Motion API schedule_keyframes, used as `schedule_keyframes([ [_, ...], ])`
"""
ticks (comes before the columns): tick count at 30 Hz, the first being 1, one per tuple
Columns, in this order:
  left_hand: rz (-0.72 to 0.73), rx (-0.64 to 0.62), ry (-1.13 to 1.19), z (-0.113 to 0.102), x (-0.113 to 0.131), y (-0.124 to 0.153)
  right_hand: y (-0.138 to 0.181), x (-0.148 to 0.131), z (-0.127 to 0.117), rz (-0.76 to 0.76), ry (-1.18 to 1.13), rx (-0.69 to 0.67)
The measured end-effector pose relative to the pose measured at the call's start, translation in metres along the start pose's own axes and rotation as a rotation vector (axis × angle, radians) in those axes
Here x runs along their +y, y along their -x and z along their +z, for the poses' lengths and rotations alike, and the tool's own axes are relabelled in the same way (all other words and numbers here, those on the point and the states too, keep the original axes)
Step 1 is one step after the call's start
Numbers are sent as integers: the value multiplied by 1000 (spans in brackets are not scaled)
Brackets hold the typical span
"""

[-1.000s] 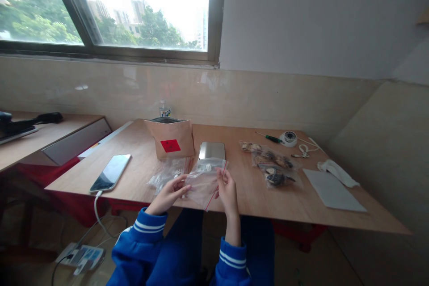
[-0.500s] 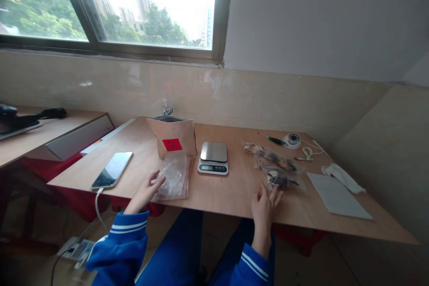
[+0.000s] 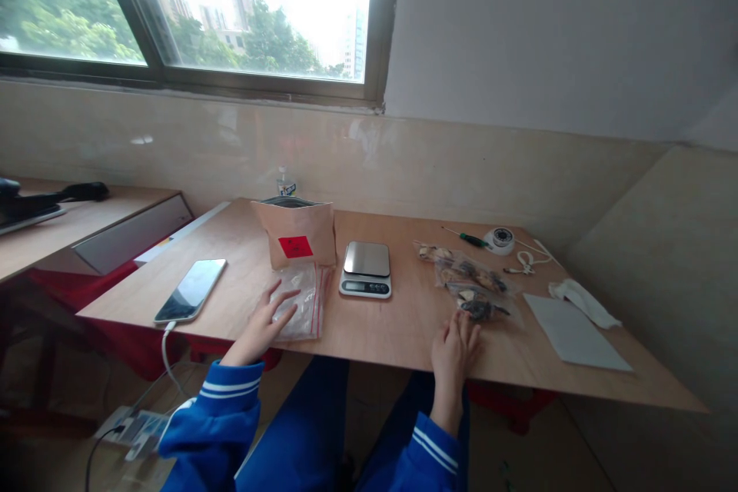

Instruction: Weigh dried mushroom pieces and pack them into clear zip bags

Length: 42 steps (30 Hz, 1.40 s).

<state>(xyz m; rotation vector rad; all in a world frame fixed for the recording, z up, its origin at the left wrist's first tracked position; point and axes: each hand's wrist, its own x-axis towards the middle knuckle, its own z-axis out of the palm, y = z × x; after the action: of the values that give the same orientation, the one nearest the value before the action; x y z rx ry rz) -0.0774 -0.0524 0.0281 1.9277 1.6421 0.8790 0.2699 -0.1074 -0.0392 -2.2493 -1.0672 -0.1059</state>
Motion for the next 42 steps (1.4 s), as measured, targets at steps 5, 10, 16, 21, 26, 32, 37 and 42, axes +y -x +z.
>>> schedule_keyframes([
  [5,98,48,151,-13,11,-2,0,-1,-2,58,74,-35],
  [10,77,-33,228,-19,17,3,4,-8,0,55,115,28],
  [16,82,-34,298,-21,22,6,-3,-12,-17,56,-77,94],
  [21,96,-68,327,-18,29,6,-5,-49,-68,-97,-305,387],
  [26,106,-143,380,-10,48,8,17,-114,-101,-140,-614,434],
  [32,137,-225,512,-6,64,14,45,-159,-106,-147,-1027,19],
  [37,147,-351,608,-12,62,17,50,-165,-98,-145,-1226,-327],
  [42,96,-375,733,-17,66,19,47,-167,-84,-208,-934,-56],
])
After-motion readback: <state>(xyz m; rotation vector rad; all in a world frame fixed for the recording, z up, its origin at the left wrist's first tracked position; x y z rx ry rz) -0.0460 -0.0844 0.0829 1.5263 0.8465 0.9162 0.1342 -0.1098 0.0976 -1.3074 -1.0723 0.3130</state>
